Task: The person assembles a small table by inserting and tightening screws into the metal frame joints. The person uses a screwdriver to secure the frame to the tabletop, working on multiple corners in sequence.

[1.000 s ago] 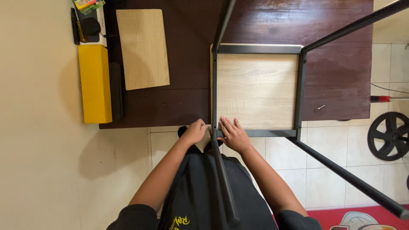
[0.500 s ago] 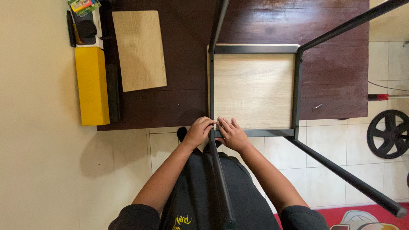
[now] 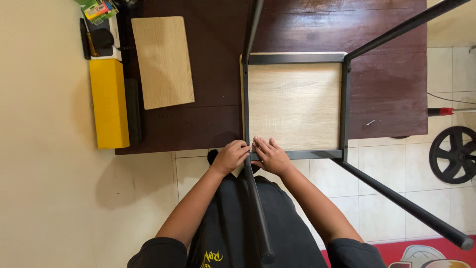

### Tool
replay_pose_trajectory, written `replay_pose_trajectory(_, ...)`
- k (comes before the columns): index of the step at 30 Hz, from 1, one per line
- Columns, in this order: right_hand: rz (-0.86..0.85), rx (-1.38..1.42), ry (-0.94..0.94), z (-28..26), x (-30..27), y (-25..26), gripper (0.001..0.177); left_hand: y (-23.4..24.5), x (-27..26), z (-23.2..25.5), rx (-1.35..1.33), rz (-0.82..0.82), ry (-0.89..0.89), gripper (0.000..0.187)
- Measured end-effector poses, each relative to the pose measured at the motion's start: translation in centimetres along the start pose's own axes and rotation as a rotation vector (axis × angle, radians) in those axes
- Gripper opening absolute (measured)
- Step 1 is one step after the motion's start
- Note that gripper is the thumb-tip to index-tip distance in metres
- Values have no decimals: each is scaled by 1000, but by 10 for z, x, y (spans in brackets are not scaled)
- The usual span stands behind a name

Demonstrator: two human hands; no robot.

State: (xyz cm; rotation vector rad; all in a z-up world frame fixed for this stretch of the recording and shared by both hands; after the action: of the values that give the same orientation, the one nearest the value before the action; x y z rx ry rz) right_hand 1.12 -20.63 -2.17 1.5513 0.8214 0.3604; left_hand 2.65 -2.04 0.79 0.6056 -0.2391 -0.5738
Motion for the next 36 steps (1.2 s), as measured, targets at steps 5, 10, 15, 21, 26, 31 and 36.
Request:
replay_pose_trajectory(5,-2,6,-5,1,0,2,77,1,1,-3,-74,-9,130,25)
replay_pose_trajectory(10,-59,71,-38,0,0,5,76,-3,2,-1,-46,-45,213,14)
replay_pose_trajectory(15,-54,83,-45,-2,0,10,77,-3,3,4,49,-70,138,13)
replay_pose_trajectory(21,-96,92,-67,0,0,11,79,-9,6,1,217,-198,119,18)
replay_pose_trajectory(26,-91,131,-73,0,0,9,78,-10,6,2,366,-224,-62,26)
replay_pose_trajectory(31,-68,172,-65,0,-2,11,75,-9,9,3,286,-226,-46,25)
replay_pose_trajectory(36,-88,178,-90,-1,-1,10,74,-11,11,-6,185,-138,124,13)
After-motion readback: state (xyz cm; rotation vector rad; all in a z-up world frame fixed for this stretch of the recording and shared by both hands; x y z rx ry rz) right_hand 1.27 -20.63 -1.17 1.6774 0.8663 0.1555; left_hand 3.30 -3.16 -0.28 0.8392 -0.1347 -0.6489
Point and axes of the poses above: each hand's wrist, its own x-axis towards the middle knuckle, its own y-axis out of the back of the hand, z = x × y, the point moved 4 cm from there along x, towards the middle knuckle, and after that the axes turned 8 degrees about -z, right-handed, at the moved point
